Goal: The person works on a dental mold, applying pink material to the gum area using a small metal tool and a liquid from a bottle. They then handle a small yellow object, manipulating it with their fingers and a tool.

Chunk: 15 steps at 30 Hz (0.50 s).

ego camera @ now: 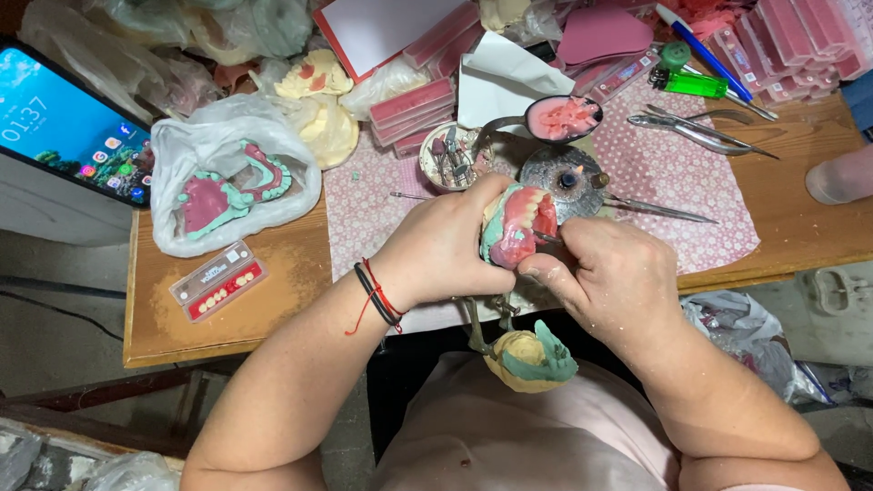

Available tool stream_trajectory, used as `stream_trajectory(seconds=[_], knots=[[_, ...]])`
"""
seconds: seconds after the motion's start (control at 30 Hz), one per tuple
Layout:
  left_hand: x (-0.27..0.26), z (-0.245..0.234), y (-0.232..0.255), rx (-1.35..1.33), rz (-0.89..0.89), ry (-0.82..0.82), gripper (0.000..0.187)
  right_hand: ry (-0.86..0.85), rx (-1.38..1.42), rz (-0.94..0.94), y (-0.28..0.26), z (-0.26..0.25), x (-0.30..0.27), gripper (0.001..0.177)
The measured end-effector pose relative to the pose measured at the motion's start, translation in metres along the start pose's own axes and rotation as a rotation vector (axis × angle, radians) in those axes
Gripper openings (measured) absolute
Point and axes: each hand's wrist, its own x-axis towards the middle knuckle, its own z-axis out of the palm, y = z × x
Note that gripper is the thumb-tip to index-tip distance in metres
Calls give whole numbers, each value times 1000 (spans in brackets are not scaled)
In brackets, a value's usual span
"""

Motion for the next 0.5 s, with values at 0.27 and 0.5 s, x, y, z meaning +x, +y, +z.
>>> stream_trajectory(seconds=[0.27,0.5], knots=[[-1,0,-1,-6,-21,-16,84,-103,-16,28,-1,-3,1,55],[0,0,-1,-10,-17,-16,85,-216,-38,77,-6,-7,-2,50]])
